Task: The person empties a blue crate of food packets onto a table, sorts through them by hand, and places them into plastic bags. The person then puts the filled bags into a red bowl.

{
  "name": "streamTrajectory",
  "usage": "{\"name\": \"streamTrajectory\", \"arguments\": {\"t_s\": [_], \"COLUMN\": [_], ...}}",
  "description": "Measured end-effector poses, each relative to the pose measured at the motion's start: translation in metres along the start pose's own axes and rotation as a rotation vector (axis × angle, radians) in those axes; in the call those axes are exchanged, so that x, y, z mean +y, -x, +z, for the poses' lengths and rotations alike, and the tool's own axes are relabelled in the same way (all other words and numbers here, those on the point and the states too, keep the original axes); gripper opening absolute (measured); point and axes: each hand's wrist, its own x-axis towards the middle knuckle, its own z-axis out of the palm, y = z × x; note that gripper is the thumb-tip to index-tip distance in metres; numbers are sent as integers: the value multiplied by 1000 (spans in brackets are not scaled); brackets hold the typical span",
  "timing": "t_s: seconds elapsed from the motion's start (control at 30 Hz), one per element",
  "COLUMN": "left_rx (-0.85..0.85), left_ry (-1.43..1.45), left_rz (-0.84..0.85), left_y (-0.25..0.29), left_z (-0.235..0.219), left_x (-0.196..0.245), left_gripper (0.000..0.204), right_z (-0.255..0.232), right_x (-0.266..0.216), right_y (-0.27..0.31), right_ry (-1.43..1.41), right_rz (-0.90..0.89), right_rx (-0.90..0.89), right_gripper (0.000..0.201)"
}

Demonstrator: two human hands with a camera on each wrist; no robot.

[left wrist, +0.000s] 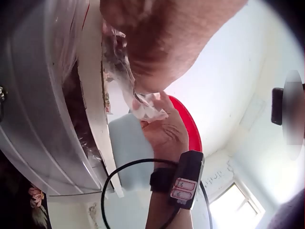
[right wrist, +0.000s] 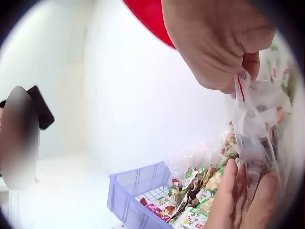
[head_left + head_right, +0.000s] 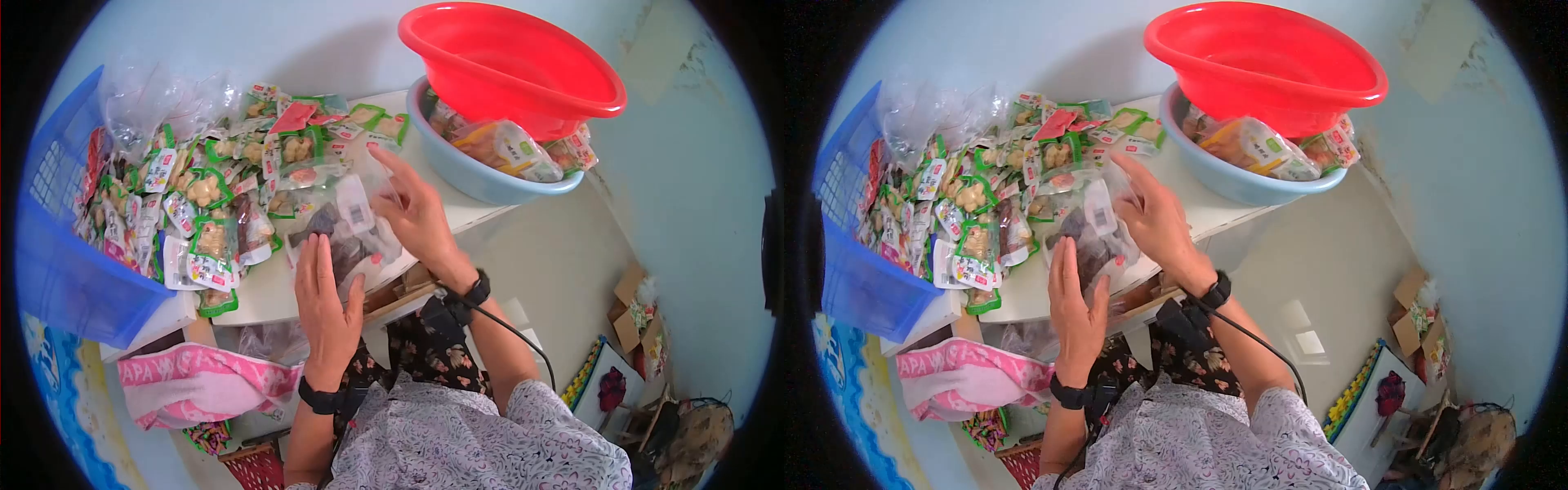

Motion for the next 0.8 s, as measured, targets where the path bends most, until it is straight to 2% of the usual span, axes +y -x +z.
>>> {"name": "streamTrajectory", "arguments": {"t_s": [0.1,0.13,0.17,0.27,0.37,0.4,0.47,0.53,0.67,0.73,0.8], "left_rx": [85,136,193,344,358,337,308,275,244,210,148], "left_ry": [304,191,195,184,241,261,336,407,617,773,832], "left_rz": [-112,-50,-29,65,10,-25,-45,-76,-118,-122,-148], "left_y": [2,2,2,0,-9,-11,-18,-24,-38,-50,-55], "left_z": [-11,-16,-20,-27,-43,-43,-43,-40,-32,-30,-31], "left_x": [4,1,-1,-14,-11,-14,-17,-22,-25,-26,-28], "left_gripper": [71,75,77,90,98,108,111,120,117,113,98], "right_z": [7,7,8,16,15,13,10,11,12,14,10], "right_x": [-48,-63,-76,-103,-117,-116,-111,-106,-107,-107,-103], "right_y": [-34,-44,-53,-75,-83,-83,-80,-76,-70,-69,-69], "right_ry": [61,94,126,293,357,372,405,375,328,366,368], "right_rz": [-158,-206,-253,-565,-676,-636,-552,-586,-603,-615,-615], "right_rx": [-113,-171,-228,-257,-299,-356,-467,-444,-409,-399,-390], "right_gripper": [67,67,67,65,60,63,70,69,56,62,67]}}
